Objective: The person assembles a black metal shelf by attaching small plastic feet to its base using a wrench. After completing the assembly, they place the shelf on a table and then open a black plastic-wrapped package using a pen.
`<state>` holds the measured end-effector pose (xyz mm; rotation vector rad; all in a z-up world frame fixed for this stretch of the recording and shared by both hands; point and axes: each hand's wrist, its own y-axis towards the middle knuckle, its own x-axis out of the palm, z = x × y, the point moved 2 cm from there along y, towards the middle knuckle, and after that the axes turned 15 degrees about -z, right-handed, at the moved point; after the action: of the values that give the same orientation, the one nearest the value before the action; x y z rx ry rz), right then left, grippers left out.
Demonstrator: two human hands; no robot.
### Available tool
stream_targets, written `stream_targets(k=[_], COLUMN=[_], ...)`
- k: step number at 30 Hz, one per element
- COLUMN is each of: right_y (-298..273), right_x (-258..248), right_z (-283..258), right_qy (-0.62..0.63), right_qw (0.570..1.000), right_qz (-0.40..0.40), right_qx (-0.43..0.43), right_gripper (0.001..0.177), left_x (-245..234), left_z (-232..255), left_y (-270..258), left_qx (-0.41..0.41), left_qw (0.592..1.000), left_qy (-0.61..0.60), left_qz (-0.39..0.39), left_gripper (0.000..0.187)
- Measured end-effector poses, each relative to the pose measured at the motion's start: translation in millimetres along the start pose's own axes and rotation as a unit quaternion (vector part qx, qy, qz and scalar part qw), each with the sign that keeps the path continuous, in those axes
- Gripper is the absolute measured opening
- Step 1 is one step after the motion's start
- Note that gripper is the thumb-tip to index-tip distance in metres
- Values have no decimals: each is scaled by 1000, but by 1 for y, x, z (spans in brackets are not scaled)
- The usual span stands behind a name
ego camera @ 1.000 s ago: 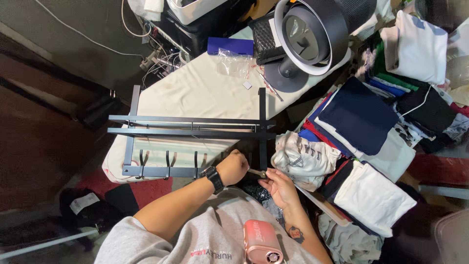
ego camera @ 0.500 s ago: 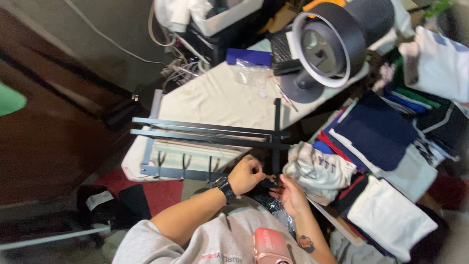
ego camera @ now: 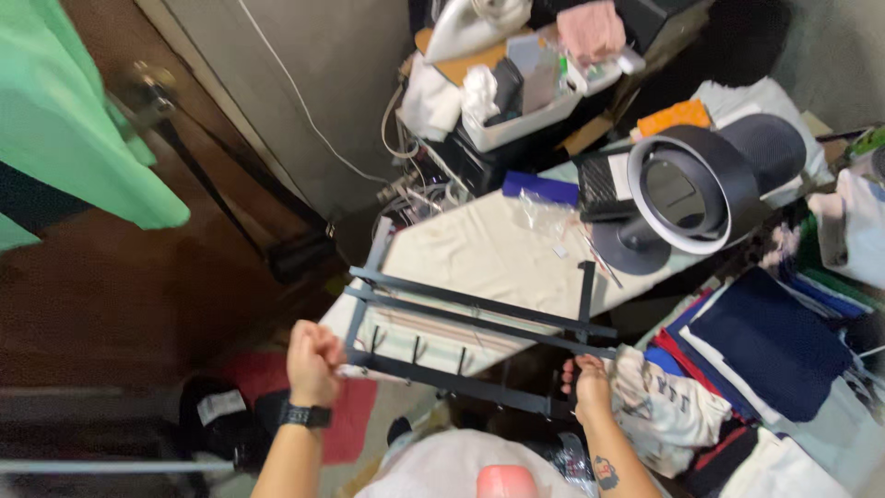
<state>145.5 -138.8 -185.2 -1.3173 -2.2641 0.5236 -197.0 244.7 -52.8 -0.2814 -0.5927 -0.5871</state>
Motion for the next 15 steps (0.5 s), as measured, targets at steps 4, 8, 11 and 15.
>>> stream_targets(k=[4,8,11,15], right_y=[-6,-24,-35,-31], right_x=[21,39,48,76], right_z=[-14,-32,-47,-73], right_qy=[7,35,68,8], right_qw=[998,994,979,946], right_qz=[50,15,13,-132], right_qx=[-41,-105,-190,-297], right_gripper=[7,13,7,13], left_x=[-49,-48,-48,-58], left_z=[13,-9,-12,17], left_y=[65,97,91,81], left_qx=[11,-100,-87,-52], left_qw=[807,773,824,905], left_qy=[590,601,529,408], left_qz=[19,-175,-181,-106], left_gripper=[22,37,27,20])
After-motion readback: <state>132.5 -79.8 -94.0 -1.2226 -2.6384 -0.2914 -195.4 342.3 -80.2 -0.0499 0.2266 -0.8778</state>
